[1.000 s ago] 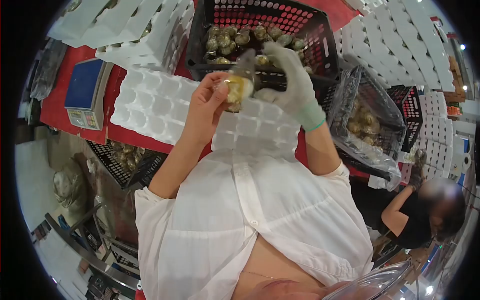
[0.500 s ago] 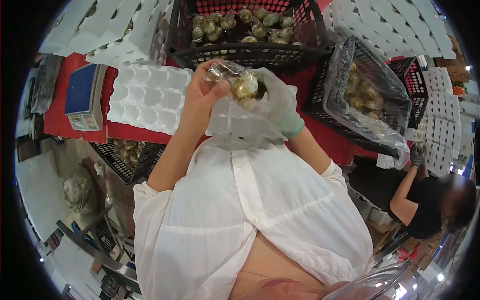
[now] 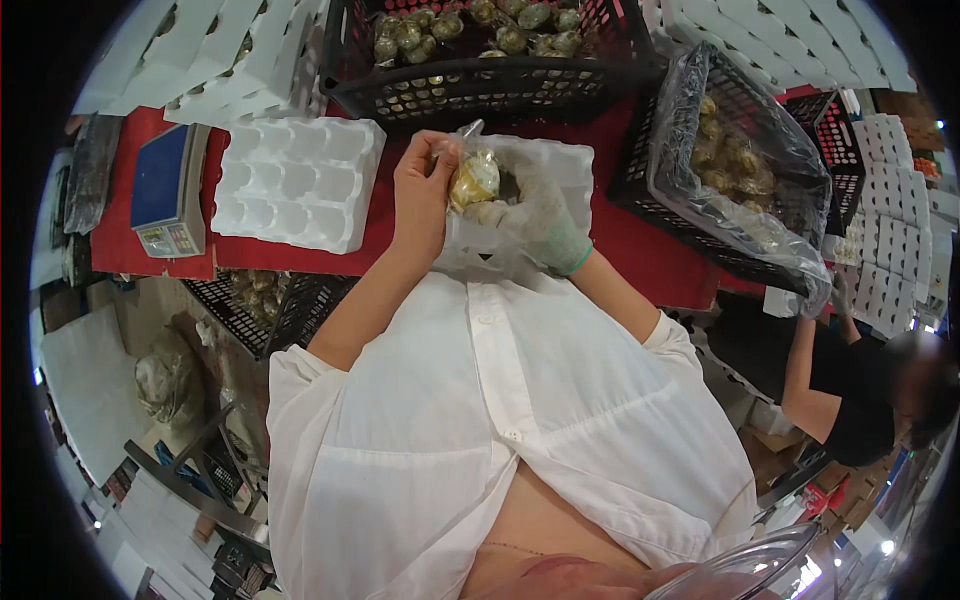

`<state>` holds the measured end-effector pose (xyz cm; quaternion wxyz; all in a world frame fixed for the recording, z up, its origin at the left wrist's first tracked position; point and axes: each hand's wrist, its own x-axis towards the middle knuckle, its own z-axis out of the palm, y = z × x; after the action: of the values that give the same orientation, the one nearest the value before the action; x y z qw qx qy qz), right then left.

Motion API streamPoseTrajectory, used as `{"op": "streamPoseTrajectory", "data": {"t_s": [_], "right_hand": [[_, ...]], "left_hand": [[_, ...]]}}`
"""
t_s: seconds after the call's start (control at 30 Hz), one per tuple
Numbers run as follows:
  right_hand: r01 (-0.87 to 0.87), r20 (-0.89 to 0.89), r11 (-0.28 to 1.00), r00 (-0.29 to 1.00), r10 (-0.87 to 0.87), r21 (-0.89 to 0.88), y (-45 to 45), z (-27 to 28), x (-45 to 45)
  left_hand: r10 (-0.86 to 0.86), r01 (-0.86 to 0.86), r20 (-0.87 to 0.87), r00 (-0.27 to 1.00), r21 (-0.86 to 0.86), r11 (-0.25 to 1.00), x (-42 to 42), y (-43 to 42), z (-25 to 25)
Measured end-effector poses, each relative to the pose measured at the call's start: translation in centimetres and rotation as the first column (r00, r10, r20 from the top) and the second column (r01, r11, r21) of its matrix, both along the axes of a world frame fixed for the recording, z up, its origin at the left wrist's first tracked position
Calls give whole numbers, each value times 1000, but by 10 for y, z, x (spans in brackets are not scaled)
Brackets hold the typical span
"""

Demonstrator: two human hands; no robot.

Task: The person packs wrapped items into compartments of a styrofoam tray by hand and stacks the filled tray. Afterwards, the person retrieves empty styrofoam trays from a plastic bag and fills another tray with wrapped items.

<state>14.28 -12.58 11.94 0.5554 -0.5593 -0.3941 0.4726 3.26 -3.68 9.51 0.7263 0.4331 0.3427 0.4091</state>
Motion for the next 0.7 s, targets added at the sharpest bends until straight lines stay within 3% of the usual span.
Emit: {"op": "streamPoseTrajectory", "data": {"t_s": [0.07, 0.1, 0.13, 0.17, 0.23, 0.27, 0.33, 0.37, 0.4, 0.43, 0.53, 0.57, 0.6, 0.67, 0.7], "right_hand": [[0, 27, 1000, 1000, 0, -13, -2, -5, 1], [-23, 51, 1000, 998, 22, 11, -3, -12, 2], [-45, 77, 998, 996, 42, 35, -4, -18, 4], [-39, 77, 999, 996, 37, 33, -3, -22, 7], [-99, 274, 995, 957, 91, 13, -5, -25, 12], [-93, 277, 996, 957, 87, 9, -8, -23, 14], [-56, 644, 998, 762, 71, -43, -13, -16, 17], [-47, 643, 998, 763, 65, -44, -16, -23, 18], [-93, 681, 995, 726, 99, -45, -18, -38, 19], [-142, 717, 989, 685, 134, -49, -20, -46, 19], [-23, 694, 999, 719, 48, -45, -31, -60, 13], [-22, 694, 998, 718, 51, -51, -35, -68, 9], [86, 621, 993, 783, -19, -77, -39, -76, 5], [190, 547, 975, 831, -97, -115, -41, -82, 1], [179, 390, 969, 916, -100, -171, -42, -84, 0]], "left_hand": [[73, -73, -49, 996, 1, 997, 0, -1, 0], [151, -68, -237, 960, 325, 943, -6, 0, -9], [276, 11, -378, 884, 607, 794, -10, 1, -18], [270, 16, -378, 885, 605, 796, -13, -1, -27], [44, 109, -375, 926, 377, 920, -16, -6, -40], [-115, 146, -308, 945, 81, 986, -18, -9, -44], [-206, 211, -202, 957, 4, 977, -24, -20, -44], [-283, 278, -94, 954, -62, 959, -28, -23, -44], [-358, 429, -398, 844, 103, 898, -31, -23, -47], [-361, 432, -399, 843, 102, 896, -32, -24, -51], [-450, 481, -362, 816, -6, 877, -32, -27, -58], [-451, 430, -154, 879, -150, 890, -30, -28, -56], [-399, 396, 55, 915, -299, 868, -28, -29, -55], [-339, 346, 84, 937, -358, 867, -25, -34, -57], [-277, 295, 104, 955, -416, 860, -24, -36, -58]]}}
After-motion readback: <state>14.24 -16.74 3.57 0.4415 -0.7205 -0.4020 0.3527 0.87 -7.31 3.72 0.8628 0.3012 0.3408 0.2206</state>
